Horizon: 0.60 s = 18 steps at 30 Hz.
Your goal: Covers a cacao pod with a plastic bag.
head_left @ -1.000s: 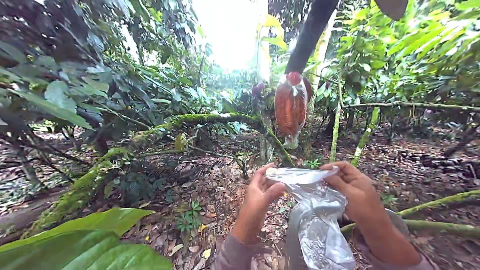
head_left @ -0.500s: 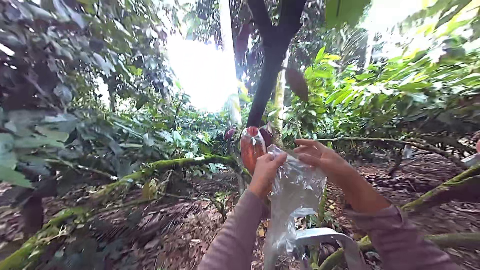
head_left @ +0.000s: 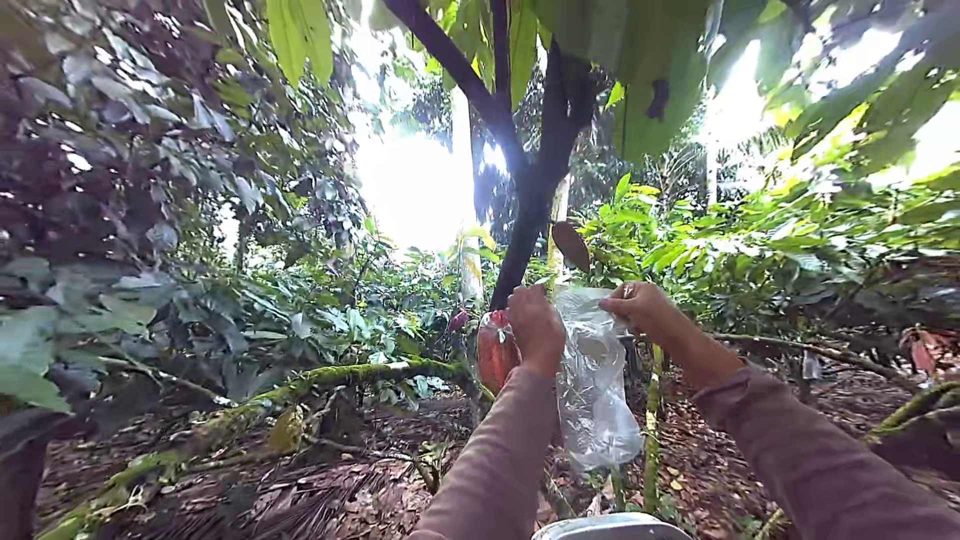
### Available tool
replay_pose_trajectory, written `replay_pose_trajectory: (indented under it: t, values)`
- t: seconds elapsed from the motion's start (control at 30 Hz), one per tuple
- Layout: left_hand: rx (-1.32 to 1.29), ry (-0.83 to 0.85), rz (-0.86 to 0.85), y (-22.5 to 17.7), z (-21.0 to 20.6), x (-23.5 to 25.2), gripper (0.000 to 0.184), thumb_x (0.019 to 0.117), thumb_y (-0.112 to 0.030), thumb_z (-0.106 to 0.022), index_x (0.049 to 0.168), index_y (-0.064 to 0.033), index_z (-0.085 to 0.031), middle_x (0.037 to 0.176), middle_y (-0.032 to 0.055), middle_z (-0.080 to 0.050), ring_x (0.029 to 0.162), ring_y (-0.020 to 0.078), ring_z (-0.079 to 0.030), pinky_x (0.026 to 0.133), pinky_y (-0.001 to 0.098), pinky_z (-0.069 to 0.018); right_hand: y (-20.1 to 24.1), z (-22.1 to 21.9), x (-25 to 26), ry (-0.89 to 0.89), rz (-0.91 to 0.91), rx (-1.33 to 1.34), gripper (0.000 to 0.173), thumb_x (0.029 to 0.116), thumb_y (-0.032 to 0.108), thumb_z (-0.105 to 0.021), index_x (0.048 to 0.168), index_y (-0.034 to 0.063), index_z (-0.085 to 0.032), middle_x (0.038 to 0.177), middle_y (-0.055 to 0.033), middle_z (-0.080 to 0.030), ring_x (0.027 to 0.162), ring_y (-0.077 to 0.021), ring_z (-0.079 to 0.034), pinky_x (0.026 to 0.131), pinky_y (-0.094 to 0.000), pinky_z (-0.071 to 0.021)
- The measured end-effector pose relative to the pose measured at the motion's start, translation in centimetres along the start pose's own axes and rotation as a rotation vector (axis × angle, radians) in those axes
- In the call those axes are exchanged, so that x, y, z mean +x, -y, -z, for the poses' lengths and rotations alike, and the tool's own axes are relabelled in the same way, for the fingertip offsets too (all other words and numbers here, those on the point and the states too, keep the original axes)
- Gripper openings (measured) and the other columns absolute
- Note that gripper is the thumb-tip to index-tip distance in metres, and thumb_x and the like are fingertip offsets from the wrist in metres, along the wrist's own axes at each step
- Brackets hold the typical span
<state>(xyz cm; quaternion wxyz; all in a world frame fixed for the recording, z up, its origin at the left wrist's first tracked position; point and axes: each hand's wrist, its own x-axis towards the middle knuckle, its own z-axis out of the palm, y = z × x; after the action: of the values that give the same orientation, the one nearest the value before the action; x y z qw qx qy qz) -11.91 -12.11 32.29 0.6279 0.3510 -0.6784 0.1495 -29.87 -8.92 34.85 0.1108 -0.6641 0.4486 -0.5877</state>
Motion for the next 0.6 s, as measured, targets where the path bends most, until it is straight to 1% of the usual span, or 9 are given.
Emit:
replay_pose_trajectory:
  t: [0.07, 0.1, 0.17, 0.23, 0.3, 0.37, 0.47, 0.53, 0.6]
  values:
    - [-0.149, 0.054, -0.090, -0.4, -0.6, -0.4, 0.019, 0.0932, -0.007, -0.064, 0.108, 0.0031, -0.070, 0.107, 0.0197, -0.068, 0.099, 0.0313, -0.067, 0.089, 0.0489, -0.0553, 0.5, -0.7, 0.3, -0.031, 0.052, -0.067, 0.027, 0.0963, 0.019, -0.073, 0.109, -0.0037, -0.063, 0.079, -0.0118, -0.060, 0.060, -0.0160, -0.051, 0.058, -0.0340, -0.0473]
    - [-0.314, 0.162, 0.019, -0.9, -0.9, -0.5, 0.020, 0.0995, -0.010, -0.059, 0.107, 0.0043, -0.071, 0.099, 0.0164, -0.070, 0.091, 0.0250, -0.068, 0.086, 0.0437, -0.0550, 0.7, -1.2, 0.3, -0.027, 0.092, -0.096, 0.031, 0.0942, 0.017, -0.075, 0.111, -0.0055, -0.062, 0.086, -0.0168, -0.064, 0.068, -0.0223, -0.058, 0.067, -0.0414, -0.0522]
    - [-0.715, 0.320, 0.347, -1.1, -1.6, 0.0, 0.043, 0.1109, -0.031, -0.042, 0.115, 0.0056, -0.065, 0.090, 0.0112, -0.069, 0.075, 0.0156, -0.065, 0.072, 0.0321, -0.0538, 0.5, -2.1, 0.2, 0.035, 0.199, -0.152, 0.037, 0.0901, 0.015, -0.079, 0.112, -0.0088, -0.061, 0.095, -0.0243, -0.065, 0.084, -0.0336, -0.065, 0.082, -0.0544, -0.0540]
    - [-0.943, 0.352, 0.538, -0.5, -2.0, 0.8, 0.053, 0.1085, -0.045, -0.046, 0.127, 0.0037, -0.056, 0.086, 0.0115, -0.065, 0.072, 0.0181, -0.063, 0.068, 0.0346, -0.0550, -0.4, -2.9, 0.5, 0.135, 0.310, -0.194, 0.036, 0.0876, 0.015, -0.079, 0.109, -0.0086, -0.062, 0.095, -0.0220, -0.066, 0.088, -0.0319, -0.065, 0.086, -0.0534, -0.0535]
    - [-0.913, 0.329, 0.587, -0.3, -2.1, 1.4, 0.030, 0.1058, -0.026, -0.057, 0.114, 0.0030, -0.060, 0.083, 0.0100, -0.062, 0.070, 0.0175, -0.060, 0.066, 0.0351, -0.0538, -1.1, -3.6, 0.6, 0.201, 0.371, -0.221, 0.039, 0.0869, 0.016, -0.079, 0.114, -0.0085, -0.066, 0.101, -0.0212, -0.068, 0.093, -0.0305, -0.066, 0.091, -0.0514, -0.0529]
    - [-0.820, 0.328, 0.588, 0.0, -1.9, 1.6, 0.014, 0.1009, -0.008, -0.059, 0.108, 0.0032, -0.062, 0.081, 0.0079, -0.060, 0.068, 0.0155, -0.058, 0.064, 0.0330, -0.0522, -1.7, -3.6, 0.5, 0.247, 0.425, -0.245, 0.039, 0.0891, 0.022, -0.079, 0.107, -0.0096, -0.066, 0.106, -0.0240, -0.066, 0.097, -0.0324, -0.064, 0.093, -0.0515, -0.0505]
    - [-0.816, 0.329, 0.619, 0.7, -1.3, 1.8, 0.013, 0.0984, -0.003, -0.062, 0.108, 0.0046, -0.061, 0.083, 0.0104, -0.062, 0.070, 0.0177, -0.060, 0.066, 0.0352, -0.0548, -1.4, -3.2, -0.4, 0.317, 0.352, -0.082, 0.042, 0.1069, 0.029, -0.053, 0.113, -0.0093, -0.067, 0.113, -0.0228, -0.068, 0.103, -0.0283, -0.066, 0.097, -0.0470, -0.0510]
    - [-0.886, 0.290, 0.606, 1.2, -1.3, 1.6, 0.010, 0.0964, -0.002, -0.065, 0.102, 0.0062, -0.061, 0.076, 0.0091, -0.063, 0.064, 0.0153, -0.061, 0.063, 0.0313, -0.0548, -0.5, -3.2, -0.8, 0.224, 0.113, 0.173, 0.058, 0.1132, 0.039, -0.032, 0.117, -0.0088, -0.064, 0.106, -0.0186, -0.070, 0.093, -0.0224, -0.068, 0.088, -0.0400, -0.0550]
    - [-0.958, 0.266, 0.594, 1.4, -1.5, 1.6, 0.011, 0.0963, -0.002, -0.066, 0.101, 0.0072, -0.062, 0.072, 0.0094, -0.065, 0.060, 0.0149, -0.062, 0.060, 0.0300, -0.0558, -0.5, -2.9, -0.2, 0.167, 0.003, 0.318, 0.054, 0.1128, 0.042, -0.034, 0.123, -0.0046, -0.059, 0.099, -0.0145, -0.068, 0.079, -0.0194, -0.068, 0.075, -0.0369, -0.0579]
